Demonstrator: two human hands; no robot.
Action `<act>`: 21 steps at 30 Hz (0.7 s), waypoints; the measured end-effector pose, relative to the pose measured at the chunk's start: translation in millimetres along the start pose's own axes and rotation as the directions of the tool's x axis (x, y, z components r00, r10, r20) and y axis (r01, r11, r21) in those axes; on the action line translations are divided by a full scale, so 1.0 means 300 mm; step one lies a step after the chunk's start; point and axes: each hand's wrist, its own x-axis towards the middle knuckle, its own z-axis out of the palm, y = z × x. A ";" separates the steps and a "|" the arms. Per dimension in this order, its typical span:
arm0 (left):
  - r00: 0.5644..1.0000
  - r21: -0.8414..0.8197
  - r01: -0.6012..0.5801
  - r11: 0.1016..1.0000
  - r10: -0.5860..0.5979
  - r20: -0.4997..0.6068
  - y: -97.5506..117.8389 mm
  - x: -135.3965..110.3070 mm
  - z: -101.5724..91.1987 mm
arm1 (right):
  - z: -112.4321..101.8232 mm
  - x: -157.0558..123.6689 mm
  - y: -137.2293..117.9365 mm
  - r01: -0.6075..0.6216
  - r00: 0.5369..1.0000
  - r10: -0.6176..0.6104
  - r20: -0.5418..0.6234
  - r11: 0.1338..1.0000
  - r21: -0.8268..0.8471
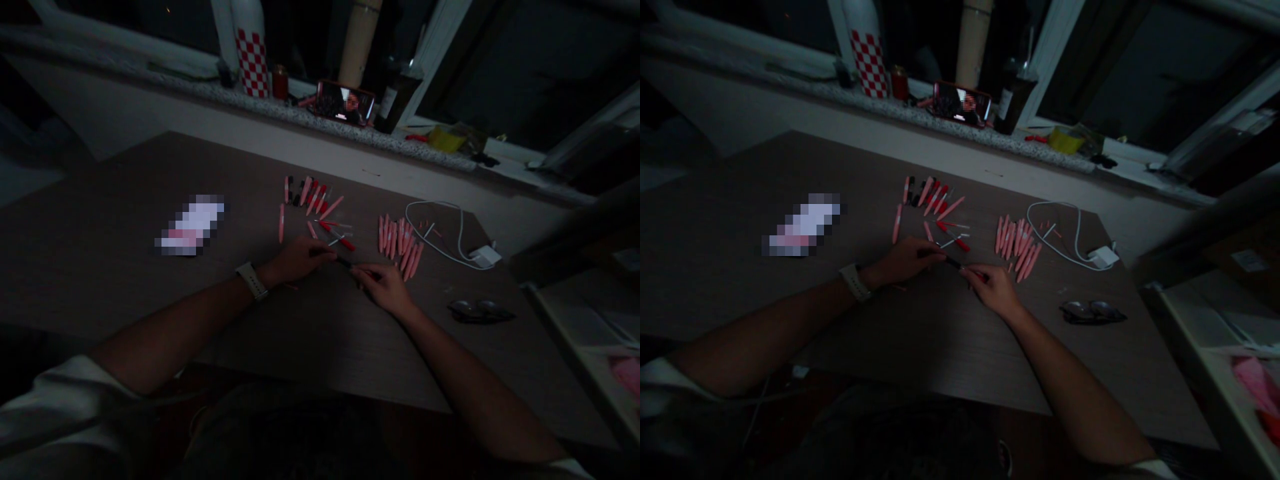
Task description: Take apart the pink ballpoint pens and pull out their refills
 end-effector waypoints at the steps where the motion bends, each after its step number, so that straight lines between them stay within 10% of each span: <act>1: 1.000 -0.003 -0.007 1.000 0.007 0.000 0.002 0.000 0.001 | 0.001 0.001 -0.001 -0.005 1.000 0.005 -0.007 1.000 0.002; 21: 0.996 -0.097 -0.057 0.994 0.050 -0.069 -0.008 0.004 -0.004 | 0.014 0.009 0.022 0.002 0.997 -0.001 -0.079 1.000 0.017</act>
